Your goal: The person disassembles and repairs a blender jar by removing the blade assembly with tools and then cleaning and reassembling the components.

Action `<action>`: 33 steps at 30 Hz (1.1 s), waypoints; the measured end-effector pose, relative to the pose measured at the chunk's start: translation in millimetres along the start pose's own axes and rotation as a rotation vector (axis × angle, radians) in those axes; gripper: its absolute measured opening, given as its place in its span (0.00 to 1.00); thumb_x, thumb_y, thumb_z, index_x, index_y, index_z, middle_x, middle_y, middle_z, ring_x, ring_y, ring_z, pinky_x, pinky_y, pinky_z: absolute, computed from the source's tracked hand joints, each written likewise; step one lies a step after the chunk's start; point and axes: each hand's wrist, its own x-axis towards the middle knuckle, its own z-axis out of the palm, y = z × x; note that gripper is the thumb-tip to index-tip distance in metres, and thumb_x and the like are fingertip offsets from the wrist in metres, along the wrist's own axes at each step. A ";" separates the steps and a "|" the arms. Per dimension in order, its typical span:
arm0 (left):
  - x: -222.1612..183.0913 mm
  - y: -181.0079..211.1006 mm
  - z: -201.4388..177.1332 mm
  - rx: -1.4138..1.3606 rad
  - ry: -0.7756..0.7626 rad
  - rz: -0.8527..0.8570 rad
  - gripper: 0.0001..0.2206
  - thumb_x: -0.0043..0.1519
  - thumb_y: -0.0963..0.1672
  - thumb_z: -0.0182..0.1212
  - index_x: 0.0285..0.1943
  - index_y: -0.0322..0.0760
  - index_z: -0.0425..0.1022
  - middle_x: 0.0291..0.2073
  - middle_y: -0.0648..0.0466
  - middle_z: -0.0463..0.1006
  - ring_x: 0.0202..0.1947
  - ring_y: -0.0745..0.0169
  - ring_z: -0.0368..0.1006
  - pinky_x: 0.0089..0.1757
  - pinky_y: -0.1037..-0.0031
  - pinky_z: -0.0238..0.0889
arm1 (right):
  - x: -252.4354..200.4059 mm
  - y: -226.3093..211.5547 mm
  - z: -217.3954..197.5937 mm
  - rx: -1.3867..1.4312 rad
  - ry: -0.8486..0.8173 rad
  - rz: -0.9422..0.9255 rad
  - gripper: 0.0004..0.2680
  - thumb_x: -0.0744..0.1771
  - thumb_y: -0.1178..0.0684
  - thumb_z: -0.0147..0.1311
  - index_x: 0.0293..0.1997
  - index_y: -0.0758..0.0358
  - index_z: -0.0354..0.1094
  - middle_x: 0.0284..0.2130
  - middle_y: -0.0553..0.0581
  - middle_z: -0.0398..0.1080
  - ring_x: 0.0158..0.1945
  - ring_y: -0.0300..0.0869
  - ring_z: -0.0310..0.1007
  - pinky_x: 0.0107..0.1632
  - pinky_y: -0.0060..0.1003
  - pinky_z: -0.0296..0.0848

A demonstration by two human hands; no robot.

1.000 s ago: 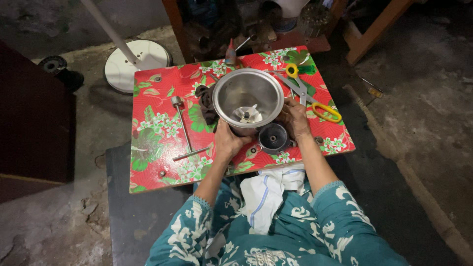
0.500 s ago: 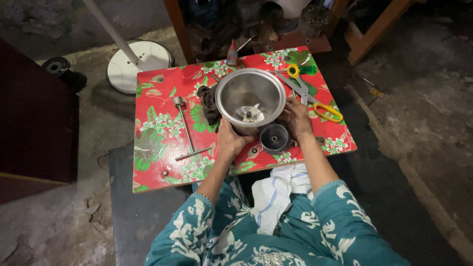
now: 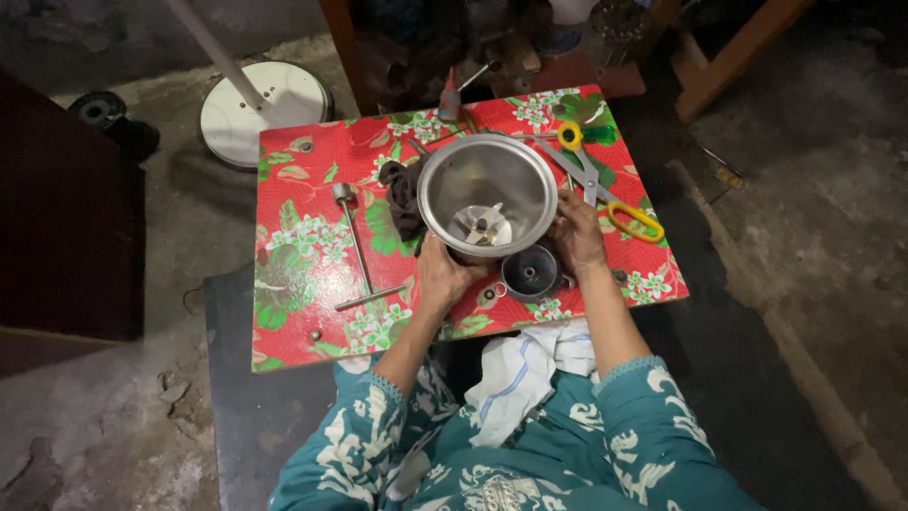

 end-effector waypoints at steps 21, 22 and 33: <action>2.6 1.1 -3.1 -0.045 -0.009 0.036 0.41 0.33 0.44 0.81 0.59 0.32 0.67 0.50 0.41 0.75 0.52 0.35 0.70 0.51 0.52 0.64 | -4.7 -16.0 13.6 0.130 0.016 0.049 0.16 0.70 0.54 0.50 0.62 0.75 0.65 0.55 0.63 0.73 0.59 0.47 0.73 0.64 0.39 0.69; 3.7 0.1 -2.7 -0.031 -0.009 0.058 0.41 0.34 0.45 0.82 0.59 0.32 0.67 0.50 0.41 0.75 0.52 0.35 0.70 0.51 0.52 0.63 | -4.7 -15.3 13.3 0.119 0.027 0.049 0.16 0.69 0.54 0.50 0.62 0.74 0.65 0.55 0.63 0.73 0.59 0.47 0.73 0.65 0.39 0.68; 10.0 13.3 -10.0 -0.009 -0.071 0.033 0.38 0.38 0.51 0.82 0.57 0.32 0.72 0.49 0.40 0.77 0.50 0.37 0.73 0.49 0.54 0.66 | -1.4 -5.0 -10.1 0.179 0.052 0.063 0.15 0.69 0.52 0.53 0.60 0.71 0.67 0.55 0.63 0.73 0.60 0.49 0.73 0.68 0.43 0.68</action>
